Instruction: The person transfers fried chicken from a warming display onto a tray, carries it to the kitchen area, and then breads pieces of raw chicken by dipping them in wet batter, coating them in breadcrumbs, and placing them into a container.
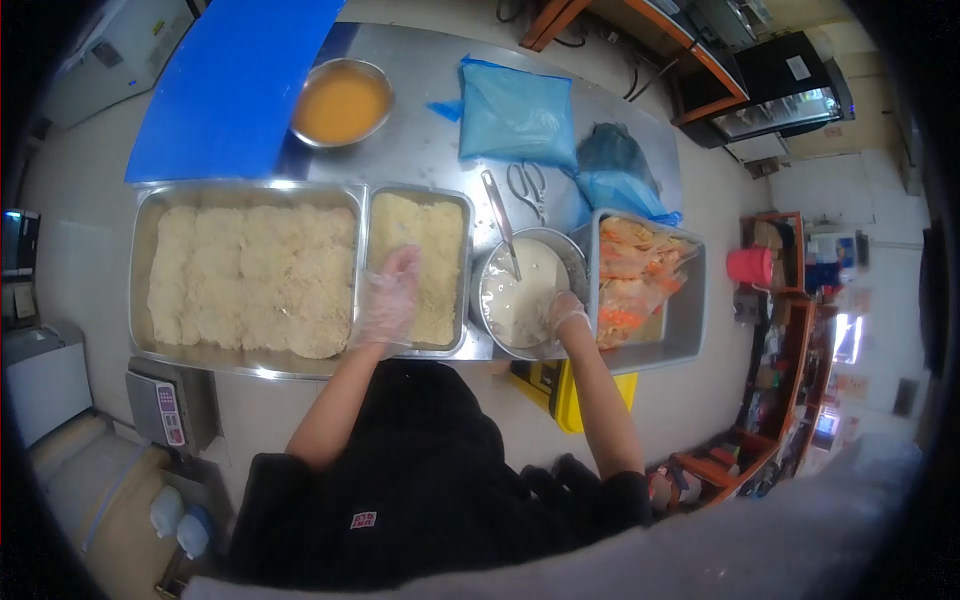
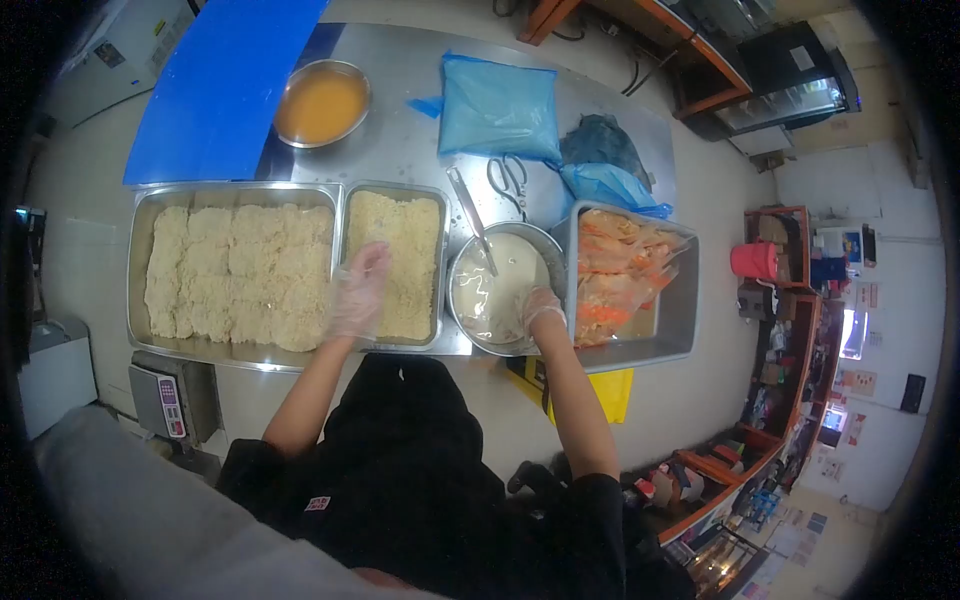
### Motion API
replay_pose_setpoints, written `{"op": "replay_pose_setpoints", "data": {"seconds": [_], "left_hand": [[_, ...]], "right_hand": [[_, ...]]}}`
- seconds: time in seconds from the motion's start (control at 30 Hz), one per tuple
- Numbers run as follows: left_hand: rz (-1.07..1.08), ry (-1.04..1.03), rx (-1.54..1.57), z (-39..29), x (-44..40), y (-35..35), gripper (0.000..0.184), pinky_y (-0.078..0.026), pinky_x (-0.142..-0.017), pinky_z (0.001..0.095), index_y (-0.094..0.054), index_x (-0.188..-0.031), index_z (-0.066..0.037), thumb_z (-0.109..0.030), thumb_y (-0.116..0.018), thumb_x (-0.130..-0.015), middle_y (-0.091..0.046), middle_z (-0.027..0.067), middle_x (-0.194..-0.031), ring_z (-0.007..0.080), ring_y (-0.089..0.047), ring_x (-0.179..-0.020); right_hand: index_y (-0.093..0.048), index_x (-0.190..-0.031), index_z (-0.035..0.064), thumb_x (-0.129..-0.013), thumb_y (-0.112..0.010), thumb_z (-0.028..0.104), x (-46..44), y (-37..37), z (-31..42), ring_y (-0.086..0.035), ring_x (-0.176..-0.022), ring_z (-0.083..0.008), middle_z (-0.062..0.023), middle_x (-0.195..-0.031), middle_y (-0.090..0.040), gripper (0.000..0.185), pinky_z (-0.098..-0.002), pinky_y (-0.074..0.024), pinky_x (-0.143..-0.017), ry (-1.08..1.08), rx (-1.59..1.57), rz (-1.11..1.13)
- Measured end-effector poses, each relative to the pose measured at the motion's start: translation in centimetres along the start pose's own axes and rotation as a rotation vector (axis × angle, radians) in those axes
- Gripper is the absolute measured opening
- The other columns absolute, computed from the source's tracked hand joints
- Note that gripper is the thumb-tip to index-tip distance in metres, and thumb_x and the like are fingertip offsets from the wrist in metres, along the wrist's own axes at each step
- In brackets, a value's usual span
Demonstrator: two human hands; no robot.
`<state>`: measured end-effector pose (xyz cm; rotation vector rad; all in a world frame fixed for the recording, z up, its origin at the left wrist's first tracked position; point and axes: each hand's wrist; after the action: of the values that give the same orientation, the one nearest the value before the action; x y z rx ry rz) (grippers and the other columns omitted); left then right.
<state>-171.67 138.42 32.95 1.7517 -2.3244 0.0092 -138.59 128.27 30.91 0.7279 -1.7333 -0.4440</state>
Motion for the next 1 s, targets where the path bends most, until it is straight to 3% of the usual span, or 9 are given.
{"op": "replay_pose_setpoints", "data": {"seconds": [0.1, 0.2, 0.3, 0.4, 0.5, 0.6, 0.7, 0.8, 1.0], "left_hand": [[0.342, -0.295, -0.475, -0.3, 1.1, -1.8, 0.040, -0.043, -0.103, 0.0434, -0.050, -0.136, -0.007, -0.022, -0.053, -0.099, -0.058, 0.0153, -0.133, 0.0292, -0.054, -0.124], [0.343, -0.473, -1.012, 2.9, 1.5, -5.8, 0.053, -0.028, -0.113, 0.0542, -0.037, -0.147, -0.005, -0.029, -0.041, -0.101, -0.038, 0.0177, -0.152, 0.0331, -0.037, -0.141], [0.337, -0.310, -1.219, 4.8, -1.2, -5.6, 0.061, -0.013, -0.118, 0.0564, -0.025, -0.154, -0.008, -0.033, -0.038, -0.100, -0.020, 0.0114, -0.162, 0.0301, -0.020, -0.149], [0.169, -0.162, -1.199, 5.1, -2.9, -4.1, 0.063, -0.010, -0.119, 0.0542, -0.021, -0.156, -0.009, -0.038, -0.035, -0.101, -0.017, 0.0104, -0.163, 0.0286, -0.017, -0.150], [0.281, -0.082, -1.209, 3.7, -1.7, -4.1, 0.063, -0.010, -0.119, 0.0555, -0.019, -0.155, -0.007, -0.039, -0.032, -0.103, -0.017, 0.0117, -0.163, 0.0325, -0.016, -0.150], [0.349, -0.073, -1.177, 4.2, 1.0, -3.8, 0.063, -0.011, -0.118, 0.0564, -0.022, -0.155, -0.008, -0.041, -0.033, -0.102, -0.016, 0.0123, -0.163, 0.0326, -0.016, -0.149], [0.390, -0.055, -1.166, 4.1, 3.3, -3.0, 0.065, -0.012, -0.118, 0.0574, -0.023, -0.155, -0.010, -0.043, -0.036, -0.101, -0.015, 0.0124, -0.163, 0.0334, -0.017, -0.149], [0.373, -0.088, -1.171, 5.2, 4.1, -2.6, 0.065, -0.013, -0.117, 0.0583, -0.024, -0.155, -0.011, -0.044, -0.038, -0.100, -0.016, 0.0129, -0.163, 0.0341, -0.018, -0.149], [0.309, -0.121, -1.164, 6.2, 4.6, -2.7, 0.065, -0.014, -0.117, 0.0588, -0.027, -0.154, -0.012, -0.043, -0.041, -0.098, -0.018, 0.0128, -0.162, 0.0340, -0.020, -0.148]], "right_hand": [[-0.071, -0.103, 0.0067, -0.095, -0.053, 0.027, 2.3, 2.5, 0.8, -0.068, -0.103, -0.0298, -0.0197, -0.106, -0.069, 0.029, -0.0388, -0.0539, -0.087, 0.034, 0.025, 0.010], [-0.070, -0.106, 0.0054, -0.096, -0.053, 0.027, 2.5, 1.6, -0.1, -0.066, -0.105, -0.0323, -0.0210, -0.106, -0.069, 0.030, -0.0405, -0.0521, -0.092, -0.128, -0.246, -0.096], [-0.069, -0.107, 0.0024, -0.094, -0.056, 0.032, 3.2, 0.5, -1.7, -0.064, -0.106, -0.0360, -0.0221, -0.108, -0.067, 0.035, -0.0429, -0.0512, -0.093, -0.130, -0.462, -0.218], [-0.070, -0.096, 0.0004, -0.083, -0.069, 0.036, 5.0, 1.5, -2.4, -0.064, -0.094, -0.0390, -0.0226, -0.097, -0.068, 0.037, -0.0431, -0.0520, -0.084, -0.130, -0.557, -0.501], [-0.070, -0.095, 0.0015, -0.082, -0.069, 0.033, 6.8, 5.0, -2.8, -0.064, -0.093, -0.0393, -0.0228, -0.096, -0.068, 0.034, -0.0441, -0.0515, -0.083, -0.153, -0.579, -0.533], [-0.067, -0.111, 0.0045, -0.089, -0.061, 0.039, 7.1, 6.5, -2.8, -0.062, -0.106, -0.0402, -0.0225, -0.112, -0.065, 0.041, -0.0457, -0.0494, -0.093, -0.203, -0.556, -0.395], [-0.066, -0.111, 0.0055, -0.089, -0.061, 0.035, 4.0, 2.9, -3.1, -0.062, -0.106, -0.0402, -0.0223, -0.112, -0.065, 0.037, -0.0459, -0.0496, -0.093, -0.133, -0.583, -0.383], [-0.070, -0.105, 0.0064, -0.080, -0.070, 0.029, 2.8, 2.1, -1.6, -0.063, -0.103, -0.0385, -0.0216, -0.107, -0.067, 0.034, -0.0436, -0.0506, -0.089, -0.175, -0.707, -0.465], [-0.067, -0.114, 0.0041, -0.085, -0.064, 0.033, 0.9, 2.3, -0.4, -0.061, -0.112, -0.0364, -0.0226, -0.118, -0.064, 0.041, -0.0427, -0.0479, -0.097, -0.132, -0.390, -0.306]]}}
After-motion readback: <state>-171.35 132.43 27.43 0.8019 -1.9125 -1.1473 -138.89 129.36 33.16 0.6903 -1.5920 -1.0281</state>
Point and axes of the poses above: each hand's wrist, its own x-axis away from the middle knuckle, its own y-axis out of the back of the hand, z = x × y
